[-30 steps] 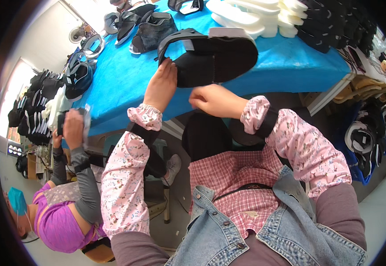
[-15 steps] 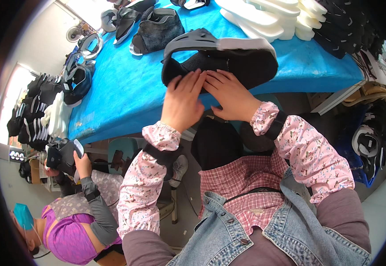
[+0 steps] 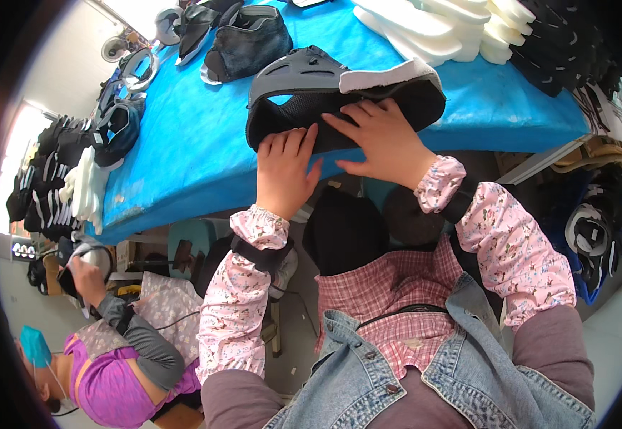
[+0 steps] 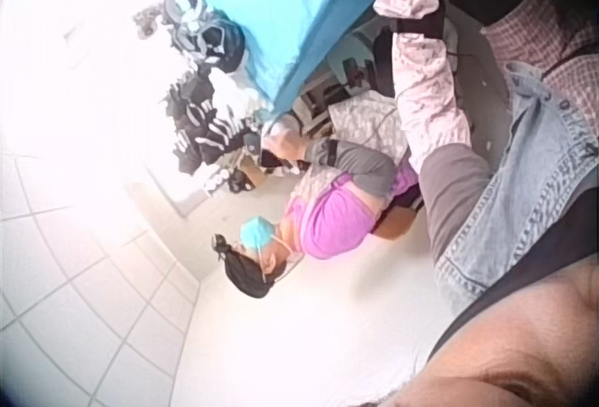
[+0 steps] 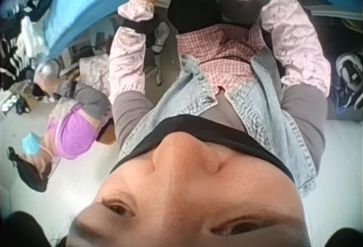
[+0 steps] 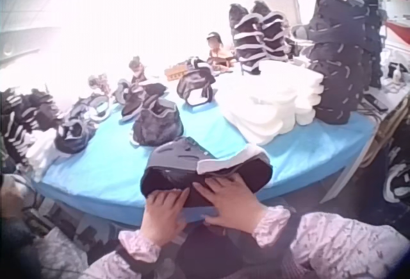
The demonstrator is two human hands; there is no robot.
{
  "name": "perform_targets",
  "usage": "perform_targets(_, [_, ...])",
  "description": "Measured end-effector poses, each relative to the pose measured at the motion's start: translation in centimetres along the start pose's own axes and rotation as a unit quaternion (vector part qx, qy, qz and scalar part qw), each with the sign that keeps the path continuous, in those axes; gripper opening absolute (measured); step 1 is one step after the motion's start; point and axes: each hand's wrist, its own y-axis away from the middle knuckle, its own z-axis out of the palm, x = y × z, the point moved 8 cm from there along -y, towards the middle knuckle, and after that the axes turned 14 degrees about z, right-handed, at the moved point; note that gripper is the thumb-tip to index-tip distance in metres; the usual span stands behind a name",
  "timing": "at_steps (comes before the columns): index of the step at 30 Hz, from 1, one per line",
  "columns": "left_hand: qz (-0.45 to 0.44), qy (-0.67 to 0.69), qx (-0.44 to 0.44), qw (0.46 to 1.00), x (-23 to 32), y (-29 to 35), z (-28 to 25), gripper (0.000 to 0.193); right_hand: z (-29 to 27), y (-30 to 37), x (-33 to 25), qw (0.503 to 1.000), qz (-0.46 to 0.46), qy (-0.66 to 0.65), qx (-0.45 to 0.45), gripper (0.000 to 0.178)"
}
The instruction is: The person assembles shoe components by hand, first checking the interior of a black shoe upper, turning it over to inspect the outer surface, and then picking up a white foam midsole and pressing it into the shoe upper while seated at a production table.
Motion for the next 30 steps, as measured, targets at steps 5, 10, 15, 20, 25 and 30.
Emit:
perform_targets(5, [0.021, -0.006, 0.031, 0.999, 0.4, -0.5, -1.0, 0.054, 0.8, -0.7, -0.8, 0.994, -0.035, 0.108, 0.004, 0.069])
perform_targets(10, [0.022, -0.012, 0.007, 1.000, 0.3, -1.2, -0.6, 0.051, 0.9, -1.2, -0.2, 0.990, -0.084, 0.115, -0.016, 0.067])
perform_targets(15, [0.010, -0.047, -0.032, 0.998, 0.2, -1.0, 0.3, 0.051, 1.1, -1.3, 0.1, 0.991, -0.084, 0.088, -0.049, 0.064])
perform_targets(20, [0.017, -0.083, 0.001, 0.996, 0.6, -0.5, -0.1, 0.051, 0.7, -1.9, -0.3, 0.996, -0.074, 0.038, -0.027, 0.060])
perform_targets(25, [0.026, -0.058, 0.019, 0.998, 0.6, -0.9, -0.4, 0.048, 0.8, -2.1, -0.4, 0.997, -0.063, 0.031, -0.034, 0.054])
perform_targets(30, [0.018, -0.051, 0.024, 0.998, 0.6, -0.6, -0.2, 0.046, 0.8, -1.7, 0.3, 0.996, -0.075, 0.026, -0.051, 0.055])
